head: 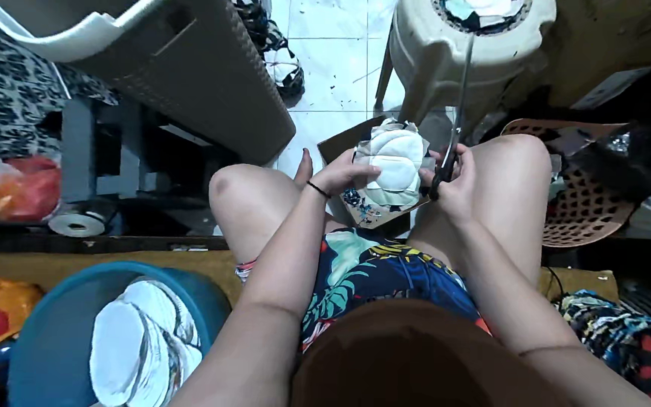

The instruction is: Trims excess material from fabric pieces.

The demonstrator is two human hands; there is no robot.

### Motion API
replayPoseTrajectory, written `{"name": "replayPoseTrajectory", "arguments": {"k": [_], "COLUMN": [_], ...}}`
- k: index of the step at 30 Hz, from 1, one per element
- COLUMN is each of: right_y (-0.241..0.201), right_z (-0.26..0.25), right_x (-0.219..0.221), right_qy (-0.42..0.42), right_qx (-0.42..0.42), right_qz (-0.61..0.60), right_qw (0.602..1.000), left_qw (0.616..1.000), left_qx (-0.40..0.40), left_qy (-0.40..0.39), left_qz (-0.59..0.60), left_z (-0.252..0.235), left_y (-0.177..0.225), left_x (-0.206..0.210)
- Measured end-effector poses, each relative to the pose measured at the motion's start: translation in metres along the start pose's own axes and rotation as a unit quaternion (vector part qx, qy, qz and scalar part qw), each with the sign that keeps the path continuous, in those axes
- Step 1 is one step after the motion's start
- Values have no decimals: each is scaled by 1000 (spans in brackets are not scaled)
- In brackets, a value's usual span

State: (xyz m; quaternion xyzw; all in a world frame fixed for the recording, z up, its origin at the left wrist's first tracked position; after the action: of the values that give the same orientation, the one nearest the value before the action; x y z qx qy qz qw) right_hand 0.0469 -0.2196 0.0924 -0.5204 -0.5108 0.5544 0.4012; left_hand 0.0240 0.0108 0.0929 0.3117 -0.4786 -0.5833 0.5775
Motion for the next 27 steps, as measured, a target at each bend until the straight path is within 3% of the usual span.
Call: {"name": "replayPoseTrajectory", "arguments": {"k": [3,8,12,16,21,25,27], "right_y": [-13,-6,-5,-8,-2,12,14], "right_z": [1,-3,-4,4,25,37,36], "right_x": [-3,-2,-1,-1,23,44,47], "right_qy": [-10,-6,-7,-33,-126,-243,-259], "right_qx": [-34,-82,-82,-50,56,72,74], "right_qz": [2,-32,-70,-18,-38,-72,-72], "right_qw": [999,996,994,998,990,965,960], "left_qw": [998,991,996,989,955,954,960], "left_qx": [-42,-42,12,71,183,195,194], "left_qy": [-37,-26,26,133,223,213,188], "left_qz": [5,-125,-81,-2,64,83,81], "left_z": [6,3,4,10,10,10,10], "left_y": [1,3,6,16,20,20,19], "left_x": [7,2,-13,-35,-51,-47,-43]}}
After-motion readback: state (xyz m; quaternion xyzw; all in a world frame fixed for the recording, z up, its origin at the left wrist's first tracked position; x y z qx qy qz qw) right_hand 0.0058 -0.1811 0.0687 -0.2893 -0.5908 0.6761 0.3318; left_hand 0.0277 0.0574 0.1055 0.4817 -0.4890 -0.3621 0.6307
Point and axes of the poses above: each hand's wrist, its own z-axis away from the middle knuckle, its own x-axis out of the palm, y = z × x, the point moved 3 cm from there along -z, towards the middle knuckle
